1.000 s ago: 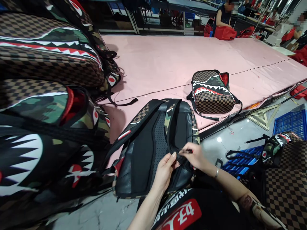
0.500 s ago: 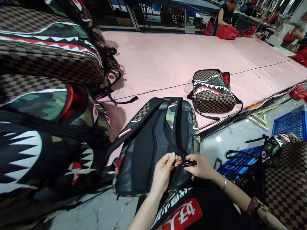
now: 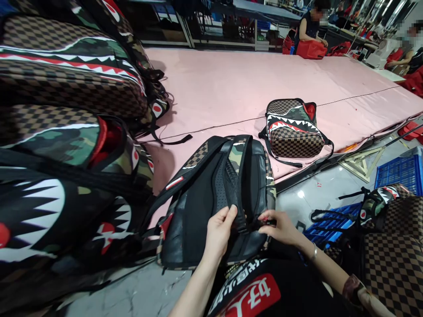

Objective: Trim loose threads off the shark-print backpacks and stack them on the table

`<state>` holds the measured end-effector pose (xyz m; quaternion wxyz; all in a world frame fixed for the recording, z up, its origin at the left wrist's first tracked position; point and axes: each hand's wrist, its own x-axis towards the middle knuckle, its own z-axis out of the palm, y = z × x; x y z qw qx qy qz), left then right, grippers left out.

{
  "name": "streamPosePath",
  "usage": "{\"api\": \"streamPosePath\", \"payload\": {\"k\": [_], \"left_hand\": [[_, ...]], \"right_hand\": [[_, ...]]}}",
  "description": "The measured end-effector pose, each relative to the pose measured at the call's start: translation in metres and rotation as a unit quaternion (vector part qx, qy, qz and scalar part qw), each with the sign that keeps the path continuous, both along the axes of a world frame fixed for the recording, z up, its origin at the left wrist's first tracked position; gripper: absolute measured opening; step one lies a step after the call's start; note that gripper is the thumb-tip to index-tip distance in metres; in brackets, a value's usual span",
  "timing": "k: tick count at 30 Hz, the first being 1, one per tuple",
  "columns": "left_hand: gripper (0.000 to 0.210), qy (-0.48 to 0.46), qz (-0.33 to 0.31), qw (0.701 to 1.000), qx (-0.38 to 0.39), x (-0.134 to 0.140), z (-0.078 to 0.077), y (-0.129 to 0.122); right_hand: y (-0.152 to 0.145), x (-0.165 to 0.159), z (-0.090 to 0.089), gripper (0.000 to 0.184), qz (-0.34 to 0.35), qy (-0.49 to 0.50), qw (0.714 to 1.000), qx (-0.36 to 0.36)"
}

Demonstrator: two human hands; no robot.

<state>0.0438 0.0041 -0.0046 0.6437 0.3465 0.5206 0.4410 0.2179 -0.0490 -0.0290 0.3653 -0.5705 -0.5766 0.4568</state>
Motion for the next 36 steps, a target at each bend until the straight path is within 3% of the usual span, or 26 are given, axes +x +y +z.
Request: {"api": "streamPosePath", "payload": {"k": [3,6,10,13,15,17,20,21,24,28,32,36], "left_hand": [[0.036,0.002,-0.003,1.000,-0.008,-0.004,-0.001,0.001],[0.032,-0.030,0.037,0.999,-0.013,-0.007,-0.002,-0.001],[0.029,-0.070,0.075,0.995,-0.019,-0.014,-0.006,0.000],[0.032,-0.183,0.075,0.979,-0.044,-0.017,-0.011,0.002],[0.032,-0.283,0.080,0.954,-0.063,-0.017,-0.015,0.003],[0.032,-0.324,0.077,0.941,-0.067,-0.015,-0.017,0.003],[0.032,-0.305,0.065,0.949,-0.050,-0.011,-0.017,0.002],[0.033,-0.296,0.065,0.952,-0.047,-0.011,-0.016,0.002],[0.032,-0.245,0.091,0.964,-0.050,-0.013,-0.014,0.001],[0.034,-0.142,0.128,0.981,-0.040,-0.022,-0.014,0.001],[0.034,0.000,0.130,0.991,0.000,-0.029,-0.019,0.002],[0.028,0.035,0.190,0.980,0.048,-0.034,-0.019,0.003]], "right_hand": [[-0.007,0.007,-0.008,0.027,0.018,-0.050,0.998,0.030],[-0.011,0.011,-0.009,0.023,0.008,-0.107,0.994,0.029],[-0.017,0.009,-0.003,0.008,0.117,-0.171,0.978,0.012],[-0.021,0.004,0.003,0.004,0.179,-0.164,0.970,0.034],[-0.019,-0.002,0.007,0.005,0.163,-0.161,0.973,0.038],[-0.014,-0.008,0.008,0.008,0.106,-0.141,0.984,0.033],[-0.001,-0.021,0.006,0.038,0.051,-0.103,0.993,0.036],[0.004,-0.025,0.003,0.039,0.047,-0.103,0.992,0.053],[0.015,-0.035,-0.008,0.017,0.021,-0.136,0.977,0.162],[0.019,-0.039,-0.022,0.027,-0.041,-0.230,0.921,0.311],[0.017,-0.037,-0.025,0.039,-0.065,-0.283,0.887,0.359],[0.018,-0.036,-0.026,0.036,-0.068,-0.249,0.892,0.370]]}}
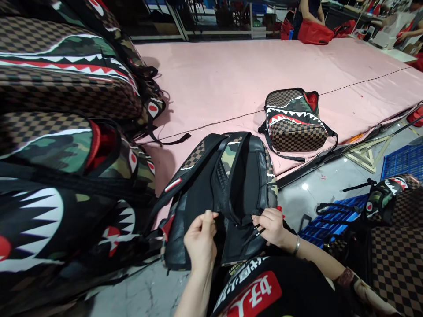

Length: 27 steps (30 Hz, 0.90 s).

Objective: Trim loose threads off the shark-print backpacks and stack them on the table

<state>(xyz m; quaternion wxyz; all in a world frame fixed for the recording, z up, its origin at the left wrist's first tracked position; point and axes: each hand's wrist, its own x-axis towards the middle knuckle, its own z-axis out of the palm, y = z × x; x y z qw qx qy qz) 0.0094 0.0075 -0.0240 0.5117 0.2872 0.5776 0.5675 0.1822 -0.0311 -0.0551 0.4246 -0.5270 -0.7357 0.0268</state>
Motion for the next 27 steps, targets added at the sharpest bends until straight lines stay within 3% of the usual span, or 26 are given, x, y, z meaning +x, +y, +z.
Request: {"api": "streamPosePath", "payload": {"k": [3,7,9,12,18,23,27], "left_hand": [[0.026,-0.022,0.002,0.999,0.025,-0.004,0.007,0.000],[0.035,-0.081,-0.174,0.980,-0.047,-0.001,0.018,-0.003],[0.029,-0.135,-0.213,0.963,-0.092,0.005,0.021,-0.002],[0.032,-0.211,-0.193,0.950,-0.125,0.013,0.018,0.004],[0.030,-0.279,-0.156,0.941,-0.110,0.014,0.008,0.017],[0.023,-0.330,-0.115,0.931,-0.109,0.010,0.002,0.014],[0.020,-0.355,-0.090,0.921,-0.130,0.010,-0.002,0.014]], "right_hand": [[0.002,0.000,-0.001,0.027,0.031,0.073,0.996,-0.033],[0.008,0.003,0.003,0.012,0.070,0.205,0.957,-0.195],[0.013,0.005,0.008,0.010,0.089,0.256,0.920,-0.283],[0.024,0.008,0.016,0.028,0.140,0.291,0.878,-0.353],[0.041,0.016,0.013,0.024,0.176,0.281,0.851,-0.406],[0.050,0.029,0.005,0.032,0.219,0.317,0.795,-0.469],[0.053,0.035,0.009,0.038,0.216,0.356,0.745,-0.521]]}}
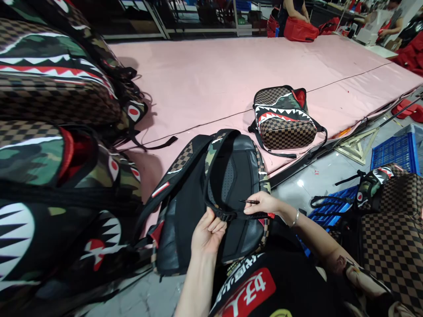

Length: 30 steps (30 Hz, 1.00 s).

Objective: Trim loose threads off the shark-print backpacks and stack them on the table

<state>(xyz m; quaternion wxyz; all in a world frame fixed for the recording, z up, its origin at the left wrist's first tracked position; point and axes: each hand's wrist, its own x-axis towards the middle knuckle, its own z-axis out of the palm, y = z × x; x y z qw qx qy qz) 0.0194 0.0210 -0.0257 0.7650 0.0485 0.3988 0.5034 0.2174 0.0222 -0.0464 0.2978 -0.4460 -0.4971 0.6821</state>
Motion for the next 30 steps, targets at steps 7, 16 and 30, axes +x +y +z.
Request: {"api": "streamPosePath", "payload": {"k": [7,16,30], "left_hand": [[0.025,-0.006,0.021,0.999,-0.030,0.004,0.002,0.004],[0.030,0.044,0.019,0.998,0.036,0.012,0.008,0.000],[0.035,0.247,-0.075,0.958,0.127,0.019,0.014,-0.011]], "right_hand": [[0.004,0.002,0.004,0.037,-0.019,0.048,0.995,-0.083],[0.012,0.000,0.004,0.043,-0.005,0.067,0.988,-0.141],[0.007,-0.006,0.005,0.039,-0.054,0.010,0.995,-0.085]]}}
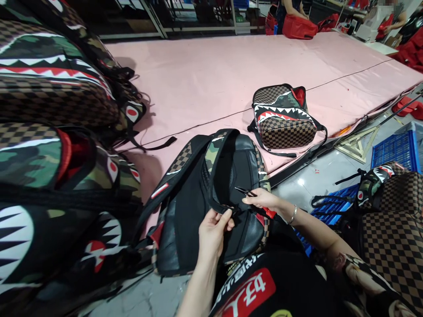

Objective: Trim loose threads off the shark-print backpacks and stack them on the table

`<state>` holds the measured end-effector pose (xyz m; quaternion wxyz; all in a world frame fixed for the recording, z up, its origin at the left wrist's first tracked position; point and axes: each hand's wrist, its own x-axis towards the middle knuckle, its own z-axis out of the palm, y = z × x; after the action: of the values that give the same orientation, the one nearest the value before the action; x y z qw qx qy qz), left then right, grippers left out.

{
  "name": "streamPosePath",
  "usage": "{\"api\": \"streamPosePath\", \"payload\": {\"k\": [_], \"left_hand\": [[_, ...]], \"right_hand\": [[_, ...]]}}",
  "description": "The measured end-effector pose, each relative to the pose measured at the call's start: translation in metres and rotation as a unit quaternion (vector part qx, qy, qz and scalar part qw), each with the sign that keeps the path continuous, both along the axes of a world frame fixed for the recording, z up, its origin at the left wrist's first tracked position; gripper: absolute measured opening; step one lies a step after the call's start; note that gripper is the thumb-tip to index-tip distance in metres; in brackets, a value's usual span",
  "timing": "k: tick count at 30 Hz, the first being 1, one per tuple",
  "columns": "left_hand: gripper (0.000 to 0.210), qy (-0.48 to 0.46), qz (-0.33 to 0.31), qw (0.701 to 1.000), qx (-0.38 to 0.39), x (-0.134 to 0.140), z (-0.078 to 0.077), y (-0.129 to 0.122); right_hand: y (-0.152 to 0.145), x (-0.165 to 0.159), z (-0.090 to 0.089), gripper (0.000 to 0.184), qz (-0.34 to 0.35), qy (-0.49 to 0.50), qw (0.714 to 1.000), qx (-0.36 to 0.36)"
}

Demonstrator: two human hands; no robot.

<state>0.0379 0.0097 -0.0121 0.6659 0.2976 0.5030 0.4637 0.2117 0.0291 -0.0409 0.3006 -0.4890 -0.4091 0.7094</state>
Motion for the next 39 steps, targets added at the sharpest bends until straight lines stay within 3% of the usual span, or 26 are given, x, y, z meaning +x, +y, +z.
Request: {"api": "streamPosePath", "payload": {"k": [3,5,7,10,13,17,23,29,31,33,34,36,39], "left_hand": [[0.030,-0.017,0.021,1.000,0.001,-0.006,-0.004,0.003],[0.031,-0.060,0.010,0.998,-0.033,-0.012,-0.005,0.003],[0.030,-0.118,0.002,0.991,-0.071,-0.017,-0.006,0.002],[0.026,-0.170,0.011,0.982,-0.083,-0.021,-0.008,0.000],[0.024,-0.173,0.008,0.982,-0.079,-0.020,-0.008,-0.002],[0.026,-0.132,0.015,0.989,-0.066,-0.017,-0.008,-0.006],[0.035,-0.075,-0.006,0.996,-0.052,-0.020,-0.005,-0.014],[0.036,0.083,-0.089,0.992,-0.028,-0.023,-0.004,-0.018],[0.035,0.139,-0.126,0.982,-0.010,-0.020,-0.006,-0.020],[0.041,0.217,-0.121,0.968,0.027,-0.017,-0.006,-0.021],[0.050,0.281,-0.094,0.953,0.060,-0.016,-0.006,-0.022],[0.063,0.425,-0.034,0.891,0.158,-0.016,-0.003,-0.025],[0.034,0.532,-0.038,0.780,0.327,-0.019,0.000,-0.028]], "right_hand": [[-0.014,-0.007,-0.002,0.028,-0.015,-0.101,0.987,0.127],[-0.025,-0.011,-0.006,0.016,-0.021,-0.212,0.948,0.235],[-0.035,-0.015,-0.012,0.008,-0.021,-0.332,0.872,0.359],[-0.045,-0.018,-0.022,0.017,-0.009,-0.441,0.746,0.499],[-0.050,-0.018,-0.028,0.027,-0.027,-0.469,0.686,0.556],[-0.052,-0.017,-0.025,0.036,-0.054,-0.476,0.648,0.592],[-0.056,-0.019,-0.024,0.040,-0.085,-0.470,0.622,0.621],[-0.060,-0.021,-0.034,0.038,-0.061,-0.457,0.662,0.591],[-0.061,-0.022,-0.035,0.038,-0.081,-0.445,0.671,0.587],[-0.060,-0.024,-0.033,0.039,-0.116,-0.426,0.677,0.589],[-0.060,-0.025,-0.031,0.039,-0.133,-0.415,0.680,0.590],[-0.059,-0.027,-0.026,0.037,-0.157,-0.393,0.690,0.587],[-0.058,-0.030,-0.023,0.034,-0.177,-0.374,0.707,0.574]]}}
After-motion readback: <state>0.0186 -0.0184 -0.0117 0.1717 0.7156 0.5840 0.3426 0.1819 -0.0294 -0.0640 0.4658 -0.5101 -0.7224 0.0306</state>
